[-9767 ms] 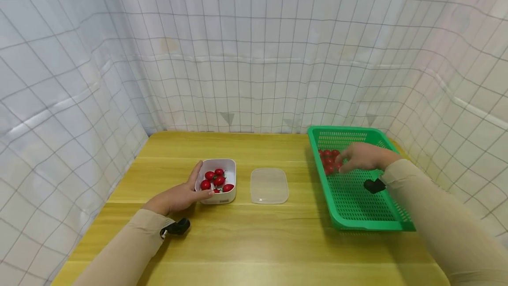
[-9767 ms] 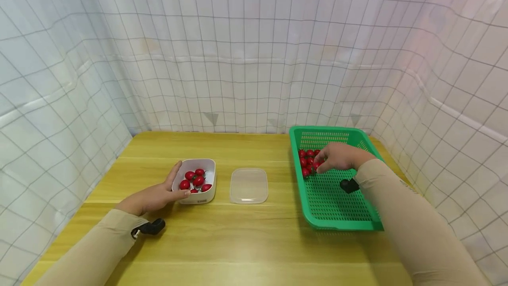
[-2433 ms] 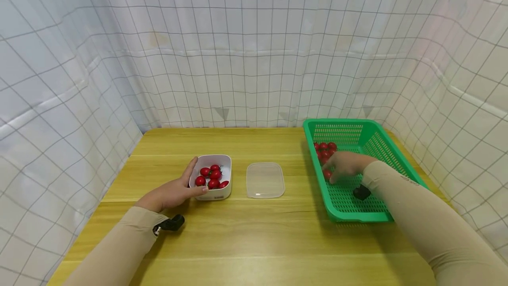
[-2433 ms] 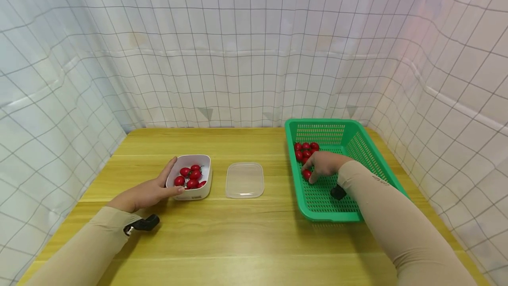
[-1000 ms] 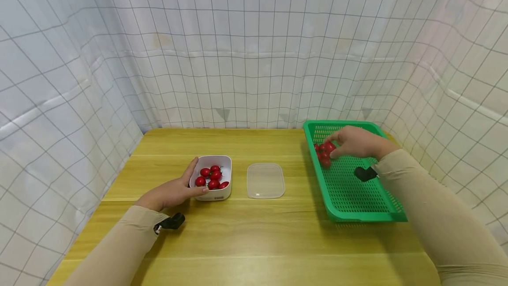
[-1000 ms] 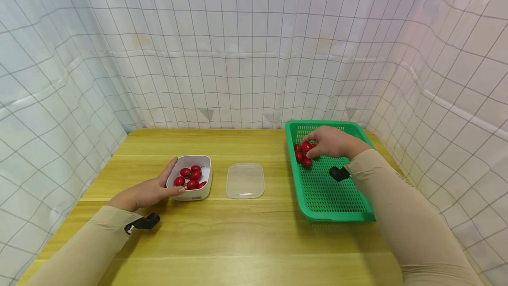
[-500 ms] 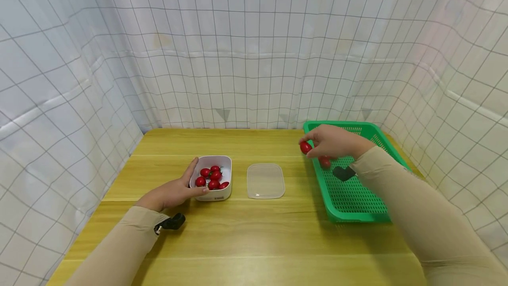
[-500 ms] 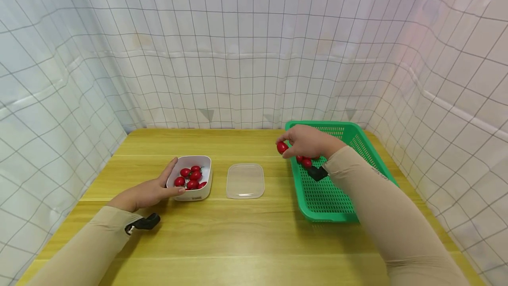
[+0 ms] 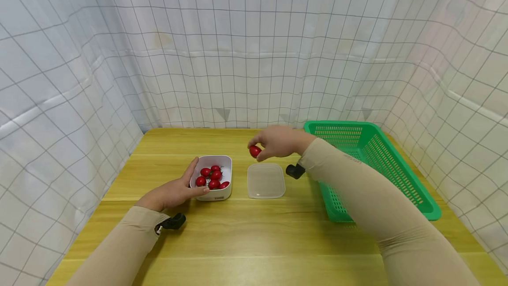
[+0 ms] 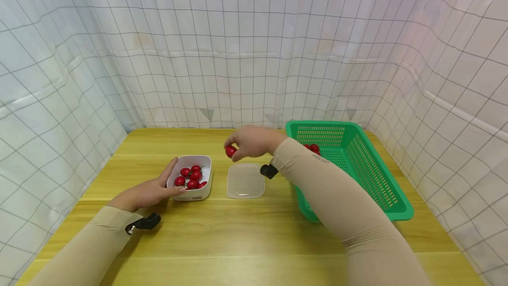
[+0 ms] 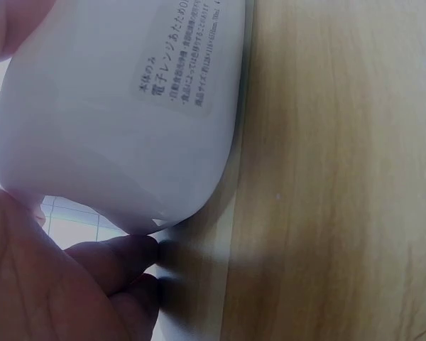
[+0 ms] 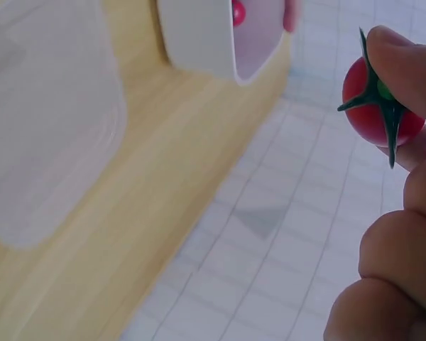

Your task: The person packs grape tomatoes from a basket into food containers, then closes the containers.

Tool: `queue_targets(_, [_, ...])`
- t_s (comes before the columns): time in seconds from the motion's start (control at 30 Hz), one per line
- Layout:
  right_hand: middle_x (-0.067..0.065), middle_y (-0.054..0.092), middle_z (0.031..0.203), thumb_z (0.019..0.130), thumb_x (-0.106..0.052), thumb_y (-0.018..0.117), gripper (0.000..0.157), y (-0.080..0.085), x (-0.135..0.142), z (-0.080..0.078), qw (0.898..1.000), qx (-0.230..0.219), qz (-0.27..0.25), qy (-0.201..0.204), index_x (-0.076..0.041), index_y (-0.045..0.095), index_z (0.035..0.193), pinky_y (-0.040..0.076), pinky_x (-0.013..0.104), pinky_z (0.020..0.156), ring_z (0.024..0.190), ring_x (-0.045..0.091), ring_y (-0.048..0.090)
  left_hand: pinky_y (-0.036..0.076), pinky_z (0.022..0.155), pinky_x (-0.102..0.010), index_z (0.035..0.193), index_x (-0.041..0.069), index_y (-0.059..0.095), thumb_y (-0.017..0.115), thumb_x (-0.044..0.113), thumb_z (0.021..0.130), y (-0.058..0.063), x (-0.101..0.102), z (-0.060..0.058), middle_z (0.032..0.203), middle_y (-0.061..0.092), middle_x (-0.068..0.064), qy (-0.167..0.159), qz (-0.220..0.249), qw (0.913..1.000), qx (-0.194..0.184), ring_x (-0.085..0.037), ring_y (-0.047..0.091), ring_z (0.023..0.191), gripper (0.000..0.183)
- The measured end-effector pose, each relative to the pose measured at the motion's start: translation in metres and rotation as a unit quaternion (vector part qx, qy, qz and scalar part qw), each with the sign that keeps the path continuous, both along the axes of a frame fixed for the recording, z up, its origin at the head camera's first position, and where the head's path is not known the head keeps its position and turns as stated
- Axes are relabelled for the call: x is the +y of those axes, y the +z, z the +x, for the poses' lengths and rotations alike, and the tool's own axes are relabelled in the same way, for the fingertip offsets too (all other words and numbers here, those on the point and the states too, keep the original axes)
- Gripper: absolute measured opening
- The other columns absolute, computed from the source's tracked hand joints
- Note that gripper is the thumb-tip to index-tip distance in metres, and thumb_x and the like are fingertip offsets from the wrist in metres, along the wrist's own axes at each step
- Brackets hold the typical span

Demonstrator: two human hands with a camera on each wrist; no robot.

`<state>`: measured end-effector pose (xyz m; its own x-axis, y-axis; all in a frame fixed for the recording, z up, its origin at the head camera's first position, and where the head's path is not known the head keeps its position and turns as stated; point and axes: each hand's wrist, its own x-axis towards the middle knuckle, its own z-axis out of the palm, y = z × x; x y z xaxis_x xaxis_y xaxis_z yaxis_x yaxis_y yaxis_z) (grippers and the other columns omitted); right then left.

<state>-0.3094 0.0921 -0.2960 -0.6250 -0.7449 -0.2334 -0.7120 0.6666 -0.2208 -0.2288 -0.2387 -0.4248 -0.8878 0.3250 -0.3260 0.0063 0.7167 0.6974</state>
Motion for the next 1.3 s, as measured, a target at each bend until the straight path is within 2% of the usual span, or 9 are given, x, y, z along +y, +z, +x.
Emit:
queue_targets(0.27, [-0.002, 0.067, 0.103, 0.101, -0.027, 0.069, 0.039, -0.023, -0.059, 0.002, 0.998, -0.019, -0.026, 0.050, -0.015, 0.068, 0.138, 0.047, 0.028, 0.077, 0.088, 0.015, 0.056, 0.021, 0.123, -0.073, 0.166, 0.024, -0.024, 0.067, 0.060, 0.096, -0.001, 0.002, -0.001, 0.174, 0.007, -0.030, 0.008, 0.017, 0.9997, -0.017, -0.056, 0.021, 0.156, 0.121])
queue_targets(0.6, [-0.002, 0.073, 0.114, 0.103, -0.027, 0.069, 0.049, -0.053, -0.094, 0.002, 0.998, -0.029, -0.053, 0.032, -0.012, 0.061, 0.149, 0.050, 0.025, 0.077, 0.088, 0.014, 0.057, 0.026, 0.121, -0.073, 0.166, 0.026, -0.025, 0.065, 0.061, 0.096, -0.001, 0.001, -0.001, 0.173, 0.010, -0.030, 0.004, 0.007, 0.9999, -0.010, -0.057, 0.024, 0.155, 0.119])
queue_targets(0.73, [-0.003, 0.072, 0.128, 0.103, -0.027, 0.068, 0.048, -0.059, -0.102, 0.002, 0.998, -0.034, -0.043, 0.028, -0.013, 0.061, 0.149, 0.053, 0.024, 0.092, 0.100, 0.010, 0.062, 0.026, 0.121, -0.074, 0.165, 0.024, -0.026, 0.065, 0.061, 0.097, -0.001, 0.001, -0.001, 0.173, 0.011, -0.032, 0.000, 0.004, 0.9999, -0.009, -0.057, 0.025, 0.155, 0.120])
queue_targets(0.83, [-0.002, 0.072, 0.133, 0.103, -0.026, 0.068, 0.048, -0.062, -0.107, 0.002, 0.998, -0.043, -0.043, 0.026, -0.014, 0.061, 0.149, 0.053, 0.022, 0.094, 0.103, 0.008, 0.063, 0.024, 0.122, -0.073, 0.165, 0.026, -0.026, 0.065, 0.061, 0.096, -0.001, 0.001, -0.001, 0.173, 0.011, -0.030, 0.003, 0.006, 0.9999, -0.013, -0.055, 0.023, 0.156, 0.120])
queue_targets(1.03, [-0.001, 0.074, 0.114, 0.102, -0.024, 0.069, 0.050, -0.069, -0.110, 0.002, 0.996, -0.054, -0.055, 0.036, -0.015, 0.060, 0.150, 0.050, 0.021, 0.072, 0.085, 0.012, 0.059, 0.026, 0.122, -0.073, 0.165, 0.027, -0.026, 0.065, 0.062, 0.096, -0.001, 0.000, -0.001, 0.174, 0.012, -0.030, 0.007, 0.001, 0.9999, -0.011, -0.055, 0.026, 0.155, 0.119])
queue_targets(1.13, [-0.002, 0.072, 0.104, 0.103, -0.024, 0.068, 0.047, -0.070, -0.111, 0.002, 0.996, -0.059, -0.059, 0.041, -0.016, 0.062, 0.149, 0.048, 0.021, 0.070, 0.082, 0.011, 0.057, 0.027, 0.121, -0.073, 0.165, 0.027, -0.026, 0.064, 0.063, 0.096, -0.002, 0.000, -0.001, 0.173, 0.013, -0.030, 0.007, -0.006, 0.9999, -0.009, -0.055, 0.029, 0.154, 0.119])
queue_targets(1.3, [-0.005, 0.071, 0.101, 0.102, -0.022, 0.068, 0.044, -0.072, -0.112, 0.004, 0.995, -0.072, -0.059, 0.041, -0.018, 0.064, 0.146, 0.049, 0.021, 0.068, 0.080, 0.011, 0.058, 0.029, 0.120, -0.073, 0.166, 0.026, -0.025, 0.064, 0.065, 0.096, -0.001, 0.000, 0.000, 0.173, 0.016, -0.030, 0.006, -0.012, 0.9999, -0.004, -0.056, 0.032, 0.153, 0.119])
